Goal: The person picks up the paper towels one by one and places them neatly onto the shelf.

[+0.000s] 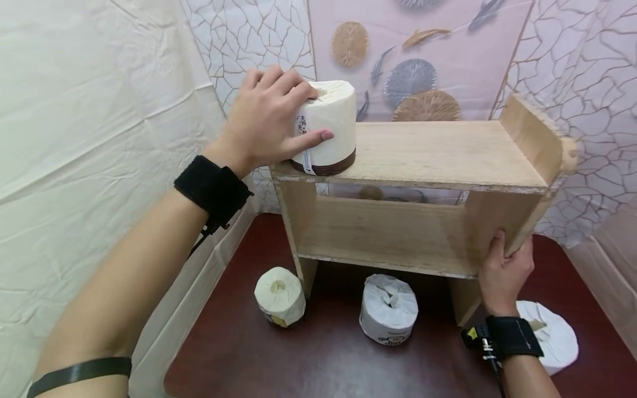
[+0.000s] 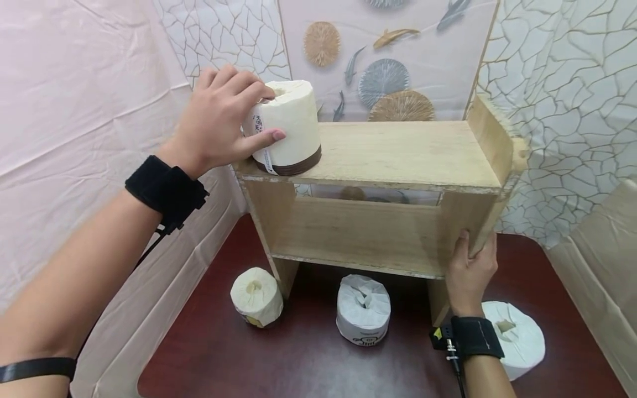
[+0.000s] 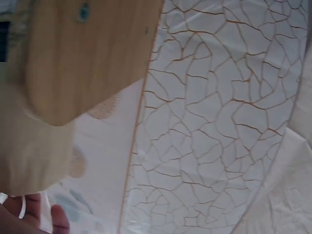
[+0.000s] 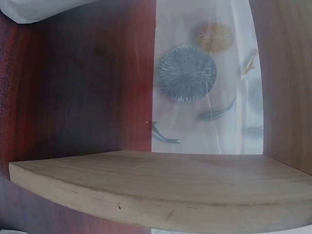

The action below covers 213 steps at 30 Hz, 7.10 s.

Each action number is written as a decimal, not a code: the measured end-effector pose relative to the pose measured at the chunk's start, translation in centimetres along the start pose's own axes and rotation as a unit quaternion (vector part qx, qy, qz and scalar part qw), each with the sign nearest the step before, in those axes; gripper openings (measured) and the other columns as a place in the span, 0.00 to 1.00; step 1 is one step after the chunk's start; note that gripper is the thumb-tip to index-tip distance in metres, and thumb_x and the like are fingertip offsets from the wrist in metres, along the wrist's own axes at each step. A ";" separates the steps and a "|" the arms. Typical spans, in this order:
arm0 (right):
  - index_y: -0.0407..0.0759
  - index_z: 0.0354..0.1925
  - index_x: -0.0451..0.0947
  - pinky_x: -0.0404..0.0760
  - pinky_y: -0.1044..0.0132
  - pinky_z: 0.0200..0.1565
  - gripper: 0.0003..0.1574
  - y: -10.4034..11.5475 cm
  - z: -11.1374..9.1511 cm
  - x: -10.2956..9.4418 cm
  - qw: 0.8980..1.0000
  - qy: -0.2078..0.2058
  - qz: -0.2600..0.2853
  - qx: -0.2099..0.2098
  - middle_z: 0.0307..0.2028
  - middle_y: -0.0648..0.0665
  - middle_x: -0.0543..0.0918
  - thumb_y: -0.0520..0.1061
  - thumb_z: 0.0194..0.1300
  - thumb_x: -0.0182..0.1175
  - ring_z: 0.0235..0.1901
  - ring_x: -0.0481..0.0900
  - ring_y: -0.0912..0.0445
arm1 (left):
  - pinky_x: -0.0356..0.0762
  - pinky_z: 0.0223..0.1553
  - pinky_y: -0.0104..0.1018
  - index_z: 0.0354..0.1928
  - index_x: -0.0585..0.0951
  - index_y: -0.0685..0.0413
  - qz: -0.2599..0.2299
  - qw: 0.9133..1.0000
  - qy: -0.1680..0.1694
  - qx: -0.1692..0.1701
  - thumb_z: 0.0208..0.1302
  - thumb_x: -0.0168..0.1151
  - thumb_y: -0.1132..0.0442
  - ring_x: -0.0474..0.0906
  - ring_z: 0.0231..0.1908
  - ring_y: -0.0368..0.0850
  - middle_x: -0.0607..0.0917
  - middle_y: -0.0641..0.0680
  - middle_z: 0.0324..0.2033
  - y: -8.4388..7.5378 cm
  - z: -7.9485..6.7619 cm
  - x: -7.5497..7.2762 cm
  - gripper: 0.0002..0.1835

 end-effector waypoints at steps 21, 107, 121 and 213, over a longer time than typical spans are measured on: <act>0.39 0.68 0.78 0.69 0.75 0.56 0.24 1.1 -0.8 -0.6 1.000 0.011 0.003 -0.001 0.55 0.35 0.84 0.41 0.77 0.55 0.54 0.75 0.69 | 0.63 0.55 0.55 0.43 0.82 0.57 0.150 0.971 0.064 -0.175 0.69 0.32 0.17 0.74 0.48 0.59 0.86 0.59 0.41 -5.2 3.3 0.8 0.50; 0.34 0.68 0.76 0.69 0.74 0.56 0.26 -0.4 -0.1 -0.4 0.999 0.024 0.009 -0.041 0.56 0.26 0.81 0.44 0.79 0.57 0.57 0.79 0.46 | 0.63 0.57 0.51 0.45 0.82 0.58 0.072 0.969 0.075 -0.226 0.77 0.44 0.27 0.70 0.53 0.58 0.85 0.57 0.46 -4.6 2.9 -0.6 0.39; 0.32 0.64 0.79 0.70 0.75 0.54 0.24 -0.5 -0.1 -0.6 0.999 0.009 0.008 -0.032 0.51 0.35 0.84 0.45 0.76 0.58 0.53 0.80 0.50 | 0.65 0.58 0.50 0.60 0.84 0.57 0.005 0.990 0.017 -0.143 0.77 0.53 0.32 0.71 0.59 0.56 0.86 0.56 0.55 -3.9 2.2 -0.9 0.35; 0.41 0.69 0.77 0.71 0.73 0.57 0.24 -0.8 -0.1 -0.2 1.000 0.019 0.001 0.010 0.58 0.33 0.84 0.44 0.78 0.57 0.56 0.80 0.59 | 0.62 0.62 0.54 0.62 0.79 0.58 0.086 0.966 0.117 -0.215 0.69 0.34 0.17 0.68 0.57 0.61 0.81 0.61 0.53 -4.6 5.4 -0.7 0.52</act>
Point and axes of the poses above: each hand's wrist, its own z-axis towards the middle knuckle, its own x-axis out of the palm, y = z × x, the point moved 3 cm from there along z, towards the middle knuckle
